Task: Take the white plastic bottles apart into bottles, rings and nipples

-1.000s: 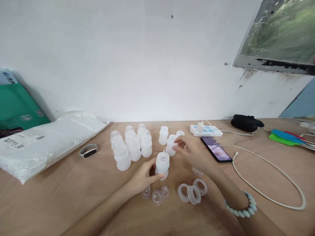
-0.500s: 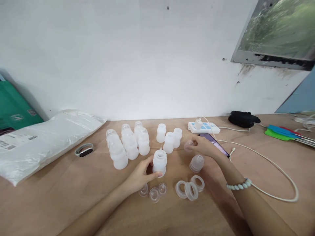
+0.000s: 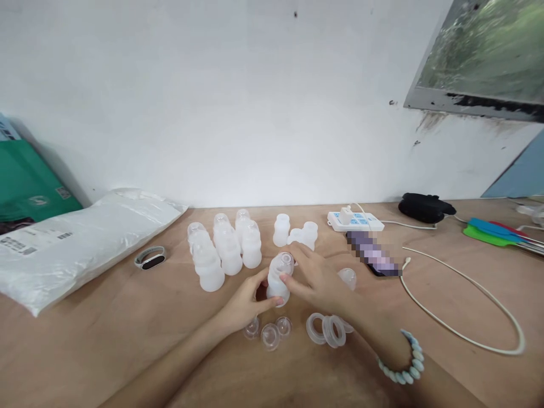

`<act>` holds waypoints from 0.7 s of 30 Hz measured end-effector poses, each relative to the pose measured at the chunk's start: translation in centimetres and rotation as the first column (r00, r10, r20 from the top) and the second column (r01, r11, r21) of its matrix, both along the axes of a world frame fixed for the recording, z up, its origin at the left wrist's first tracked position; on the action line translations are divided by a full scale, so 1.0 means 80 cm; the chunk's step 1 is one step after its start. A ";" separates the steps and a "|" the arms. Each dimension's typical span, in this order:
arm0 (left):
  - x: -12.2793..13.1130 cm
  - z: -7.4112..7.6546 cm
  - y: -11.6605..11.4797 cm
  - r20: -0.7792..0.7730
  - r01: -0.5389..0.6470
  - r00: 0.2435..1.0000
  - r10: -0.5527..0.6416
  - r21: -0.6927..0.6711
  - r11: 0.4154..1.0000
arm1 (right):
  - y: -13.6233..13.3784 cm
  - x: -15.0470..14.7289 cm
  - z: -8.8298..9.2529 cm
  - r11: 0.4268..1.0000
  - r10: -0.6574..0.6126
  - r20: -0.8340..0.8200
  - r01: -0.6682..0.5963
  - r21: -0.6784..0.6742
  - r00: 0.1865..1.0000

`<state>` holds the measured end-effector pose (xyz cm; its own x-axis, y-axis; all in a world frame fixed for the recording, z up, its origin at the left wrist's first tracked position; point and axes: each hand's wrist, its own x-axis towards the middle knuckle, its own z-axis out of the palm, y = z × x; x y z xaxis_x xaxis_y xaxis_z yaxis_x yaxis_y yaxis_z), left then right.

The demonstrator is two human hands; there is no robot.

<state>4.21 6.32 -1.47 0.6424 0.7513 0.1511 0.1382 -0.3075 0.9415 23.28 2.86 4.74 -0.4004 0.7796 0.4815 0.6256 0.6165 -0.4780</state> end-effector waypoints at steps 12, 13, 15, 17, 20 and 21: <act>0.001 0.000 0.002 0.000 -0.012 1.000 0.012 -0.012 1.000 | 0.014 -0.005 -0.026 0.998 -0.060 -0.135 0.054 -0.043 0.989; 0.001 -0.001 0.002 0.003 -0.007 1.000 0.007 -0.014 1.000 | 0.015 -0.004 -0.027 0.996 -0.067 -0.135 0.060 -0.061 0.989; 0.000 -0.002 0.003 0.002 0.001 1.000 -0.001 -0.013 1.000 | 0.014 -0.005 -0.029 0.993 -0.082 -0.127 0.070 -0.094 0.989; -0.001 -0.003 0.002 0.001 0.002 1.000 -0.002 -0.006 1.000 | 0.014 -0.005 -0.029 0.992 -0.098 -0.101 0.089 -0.091 0.990; -0.002 -0.003 0.001 0.000 -0.002 1.000 0.002 0.007 1.000 | 0.012 -0.007 -0.029 0.993 -0.108 -0.055 0.105 -0.056 0.993; -0.003 -0.003 0.001 -0.002 -0.001 1.000 0.001 0.008 1.000 | 0.011 -0.008 -0.029 0.993 -0.109 -0.047 0.106 -0.051 0.993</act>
<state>4.00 6.43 -1.67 0.6419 0.7508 0.1558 0.1403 -0.3148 0.9387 22.65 3.76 2.41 -0.2893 0.8397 0.4595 0.6616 0.5224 -0.5379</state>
